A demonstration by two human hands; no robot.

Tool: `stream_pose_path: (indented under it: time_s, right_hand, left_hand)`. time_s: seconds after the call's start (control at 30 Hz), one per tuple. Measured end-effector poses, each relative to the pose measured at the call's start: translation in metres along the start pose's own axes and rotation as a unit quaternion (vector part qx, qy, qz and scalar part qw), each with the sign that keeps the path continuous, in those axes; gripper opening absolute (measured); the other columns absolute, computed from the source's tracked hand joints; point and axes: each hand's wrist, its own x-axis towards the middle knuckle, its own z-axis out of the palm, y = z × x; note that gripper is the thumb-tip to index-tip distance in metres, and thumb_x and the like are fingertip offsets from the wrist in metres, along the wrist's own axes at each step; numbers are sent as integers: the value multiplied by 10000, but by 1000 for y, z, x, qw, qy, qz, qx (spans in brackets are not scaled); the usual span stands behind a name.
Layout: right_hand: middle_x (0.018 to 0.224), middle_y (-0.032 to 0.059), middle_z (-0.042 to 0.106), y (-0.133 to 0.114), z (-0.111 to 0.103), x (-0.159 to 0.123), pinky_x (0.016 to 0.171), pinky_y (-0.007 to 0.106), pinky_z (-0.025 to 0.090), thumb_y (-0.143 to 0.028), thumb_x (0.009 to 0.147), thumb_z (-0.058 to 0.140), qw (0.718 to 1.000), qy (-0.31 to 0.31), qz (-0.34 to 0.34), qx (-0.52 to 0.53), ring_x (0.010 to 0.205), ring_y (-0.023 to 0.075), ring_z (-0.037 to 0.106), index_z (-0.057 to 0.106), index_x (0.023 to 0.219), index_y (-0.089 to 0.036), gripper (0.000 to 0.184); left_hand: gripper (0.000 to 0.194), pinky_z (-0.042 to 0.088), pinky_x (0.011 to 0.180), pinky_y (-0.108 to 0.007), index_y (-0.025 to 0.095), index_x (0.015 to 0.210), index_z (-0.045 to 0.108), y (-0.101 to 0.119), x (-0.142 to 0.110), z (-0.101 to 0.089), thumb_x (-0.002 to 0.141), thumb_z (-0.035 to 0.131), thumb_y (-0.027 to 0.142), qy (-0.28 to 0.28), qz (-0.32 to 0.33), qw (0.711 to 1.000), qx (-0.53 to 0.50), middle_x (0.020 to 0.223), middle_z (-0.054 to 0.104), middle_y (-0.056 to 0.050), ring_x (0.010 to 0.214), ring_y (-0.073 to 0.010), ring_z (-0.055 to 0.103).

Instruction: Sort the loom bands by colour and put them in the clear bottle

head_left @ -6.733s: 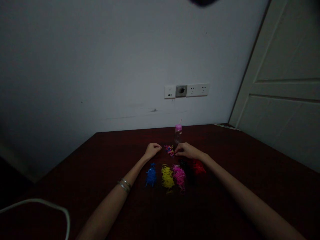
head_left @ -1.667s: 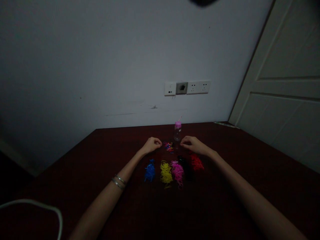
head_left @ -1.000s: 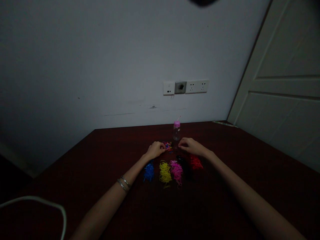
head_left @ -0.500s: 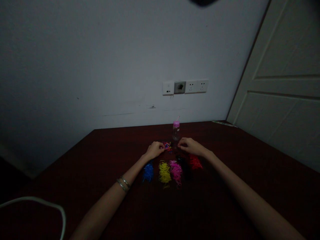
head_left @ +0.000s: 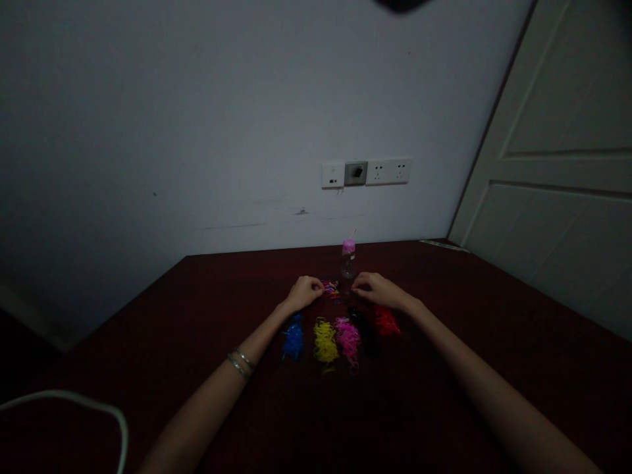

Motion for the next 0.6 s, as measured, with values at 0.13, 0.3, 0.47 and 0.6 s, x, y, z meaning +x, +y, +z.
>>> stream_pose_path:
  time_s: [0.13, 0.3, 0.47, 0.6]
  right_hand:
    - [877, 66, 644, -3, -1, 2, 738, 272, 433, -247, 776, 507, 999, 19, -10, 43, 808, 170, 584, 666, 853, -169, 193]
    - [909, 56, 640, -17, -3, 4, 769, 301, 443, -281, 766, 543, 988, 79, -22, 134, 839, 164, 580, 643, 924, -173, 216]
    - [904, 55, 624, -32, -6, 6, 748, 308, 451, -312, 747, 577, 982, 111, -34, 151, 813, 157, 572, 635, 944, -184, 242]
    - [870, 53, 617, -37, -6, 7, 746, 310, 456, -360, 738, 589, 980, 111, -53, 158, 800, 158, 568, 647, 863, -180, 226]
  left_hand:
    - [230, 356, 556, -193, 109, 756, 686, 10, 3, -16, 697, 529, 266, 18, 17, 999, -38, 676, 642, -35, 612, -110, 517]
    - [208, 341, 533, -193, 95, 746, 681, 26, 3, -32, 681, 555, 248, 14, 28, 995, -92, 645, 626, -32, 570, -93, 487]
    - [203, 350, 535, -192, 86, 723, 669, 43, -1, -35, 673, 570, 256, -23, 42, 989, -138, 620, 601, -28, 568, -88, 485]
    - [174, 355, 540, -190, 87, 724, 668, 51, -4, -34, 671, 555, 207, -34, 56, 988, -140, 608, 589, -21, 565, -81, 475]
